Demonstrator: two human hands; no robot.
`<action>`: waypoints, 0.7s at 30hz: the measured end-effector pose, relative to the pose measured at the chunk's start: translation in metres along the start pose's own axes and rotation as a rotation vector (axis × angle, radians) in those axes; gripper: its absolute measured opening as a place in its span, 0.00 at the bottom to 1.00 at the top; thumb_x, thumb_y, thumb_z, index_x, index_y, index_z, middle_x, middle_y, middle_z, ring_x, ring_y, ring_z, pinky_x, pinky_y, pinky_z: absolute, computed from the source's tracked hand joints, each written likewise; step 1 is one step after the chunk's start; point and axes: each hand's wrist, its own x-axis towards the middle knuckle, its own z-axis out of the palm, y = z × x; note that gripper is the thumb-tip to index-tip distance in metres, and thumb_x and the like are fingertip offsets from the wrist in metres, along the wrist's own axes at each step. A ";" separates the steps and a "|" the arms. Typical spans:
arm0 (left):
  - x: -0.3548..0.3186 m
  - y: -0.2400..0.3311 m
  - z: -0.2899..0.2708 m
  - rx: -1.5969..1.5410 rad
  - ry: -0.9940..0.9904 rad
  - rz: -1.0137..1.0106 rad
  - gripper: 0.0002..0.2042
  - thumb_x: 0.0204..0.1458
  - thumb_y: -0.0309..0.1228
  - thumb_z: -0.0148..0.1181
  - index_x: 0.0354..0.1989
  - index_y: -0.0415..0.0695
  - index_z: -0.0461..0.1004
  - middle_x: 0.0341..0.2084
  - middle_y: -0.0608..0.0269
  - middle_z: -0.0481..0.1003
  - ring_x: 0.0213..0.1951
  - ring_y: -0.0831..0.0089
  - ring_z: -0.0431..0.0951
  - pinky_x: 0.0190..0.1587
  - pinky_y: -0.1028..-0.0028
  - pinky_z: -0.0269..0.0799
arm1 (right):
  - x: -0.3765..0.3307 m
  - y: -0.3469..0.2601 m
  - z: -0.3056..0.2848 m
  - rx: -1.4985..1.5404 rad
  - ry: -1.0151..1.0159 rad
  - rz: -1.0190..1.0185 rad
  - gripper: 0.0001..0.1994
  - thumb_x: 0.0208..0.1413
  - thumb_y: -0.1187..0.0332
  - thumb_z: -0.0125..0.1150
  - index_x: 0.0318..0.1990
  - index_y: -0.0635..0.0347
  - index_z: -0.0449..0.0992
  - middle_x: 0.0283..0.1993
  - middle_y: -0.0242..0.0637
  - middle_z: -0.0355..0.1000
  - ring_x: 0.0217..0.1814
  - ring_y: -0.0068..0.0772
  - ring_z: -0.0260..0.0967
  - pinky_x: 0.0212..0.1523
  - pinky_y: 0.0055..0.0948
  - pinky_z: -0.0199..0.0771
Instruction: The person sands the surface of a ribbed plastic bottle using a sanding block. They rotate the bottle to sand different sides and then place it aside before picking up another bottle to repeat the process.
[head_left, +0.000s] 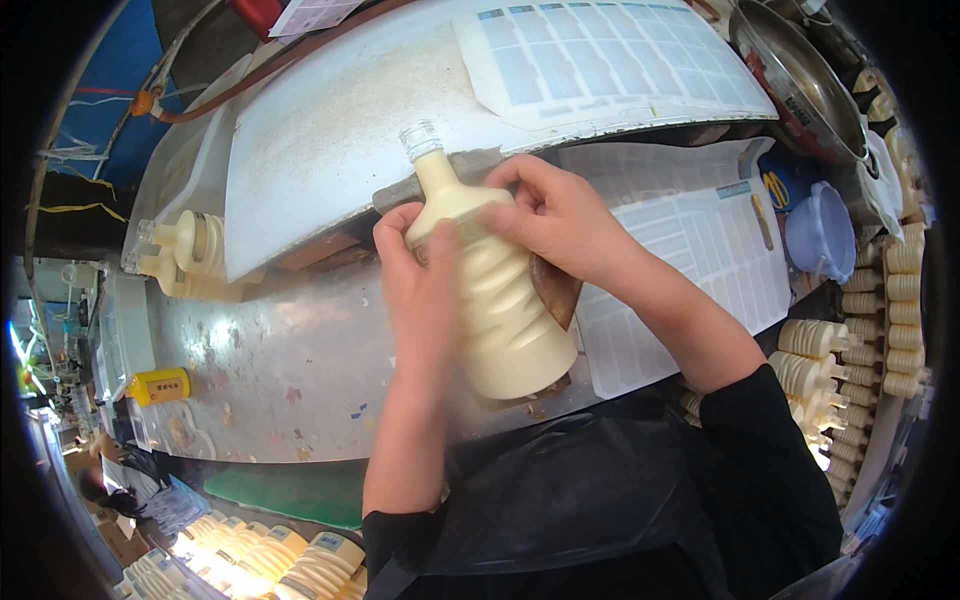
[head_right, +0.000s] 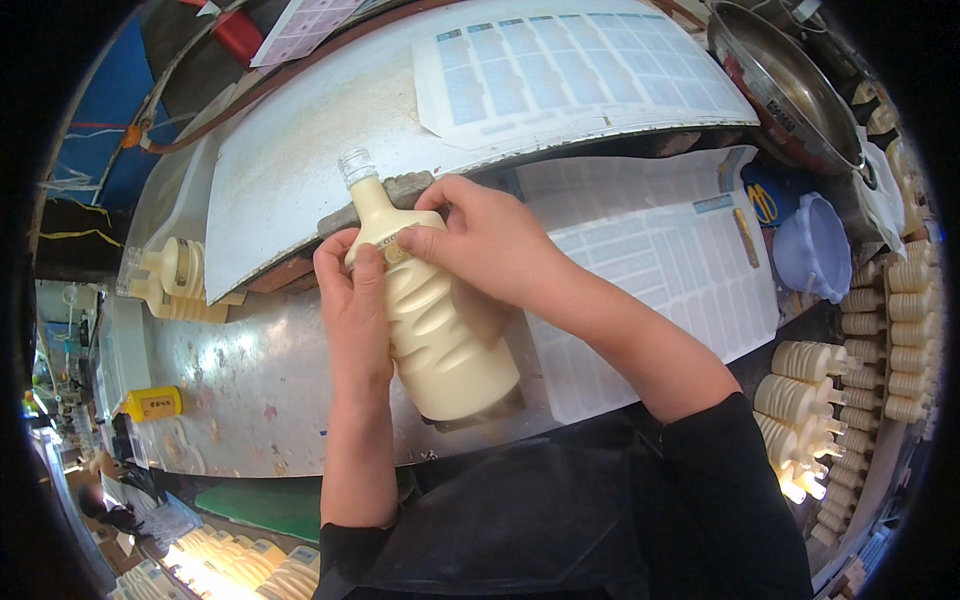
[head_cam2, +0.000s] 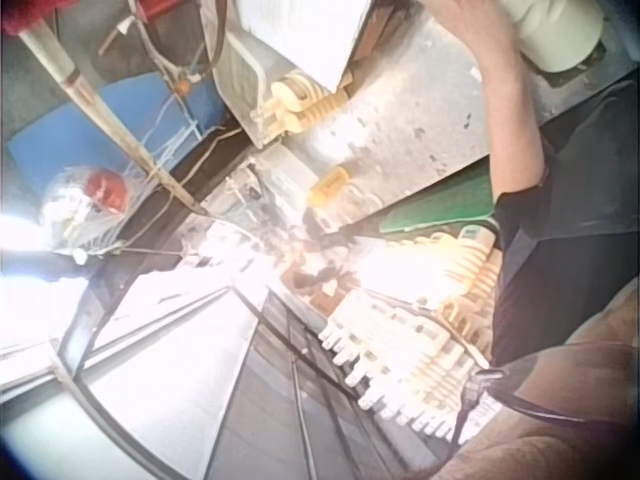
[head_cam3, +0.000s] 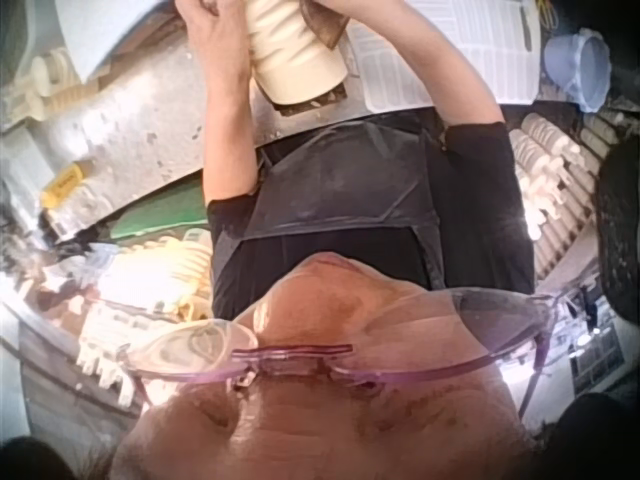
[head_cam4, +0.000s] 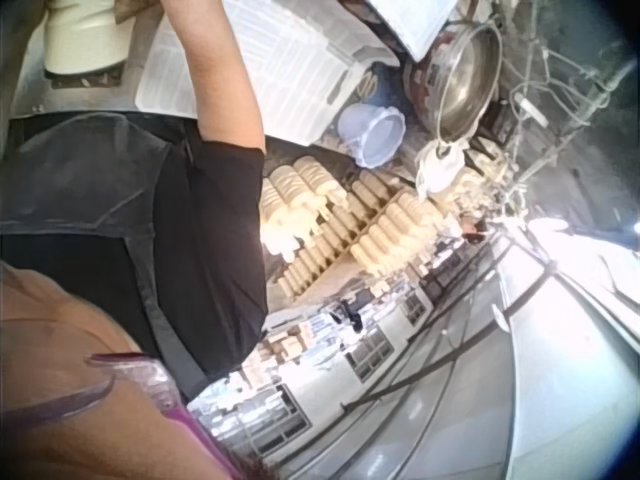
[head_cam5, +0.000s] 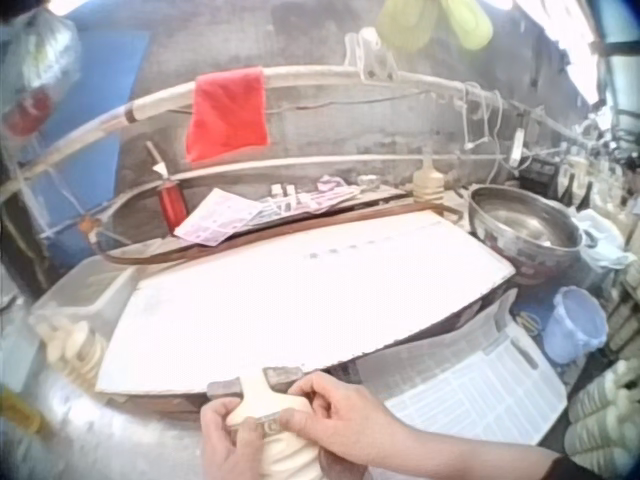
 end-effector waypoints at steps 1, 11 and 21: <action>0.001 -0.002 0.001 0.013 0.000 -0.001 0.22 0.63 0.38 0.58 0.58 0.39 0.62 0.52 0.52 0.69 0.52 0.68 0.71 0.56 0.68 0.69 | 0.001 0.003 0.002 0.015 0.010 -0.009 0.18 0.60 0.59 0.68 0.50 0.61 0.76 0.28 0.23 0.66 0.30 0.13 0.62 0.31 0.19 0.64; 0.003 -0.003 0.002 0.023 0.029 0.004 0.25 0.59 0.39 0.64 0.57 0.38 0.62 0.51 0.50 0.70 0.52 0.66 0.71 0.56 0.67 0.70 | 0.002 0.010 0.005 0.129 0.006 -0.001 0.16 0.59 0.61 0.69 0.48 0.60 0.76 0.28 0.21 0.66 0.30 0.10 0.61 0.30 0.16 0.62; 0.004 -0.003 0.000 0.051 0.014 0.015 0.24 0.61 0.41 0.61 0.56 0.38 0.63 0.49 0.51 0.71 0.51 0.67 0.72 0.56 0.67 0.69 | 0.000 0.012 0.008 0.217 0.001 -0.005 0.15 0.62 0.63 0.66 0.50 0.62 0.75 0.31 0.22 0.68 0.33 0.11 0.64 0.35 0.16 0.66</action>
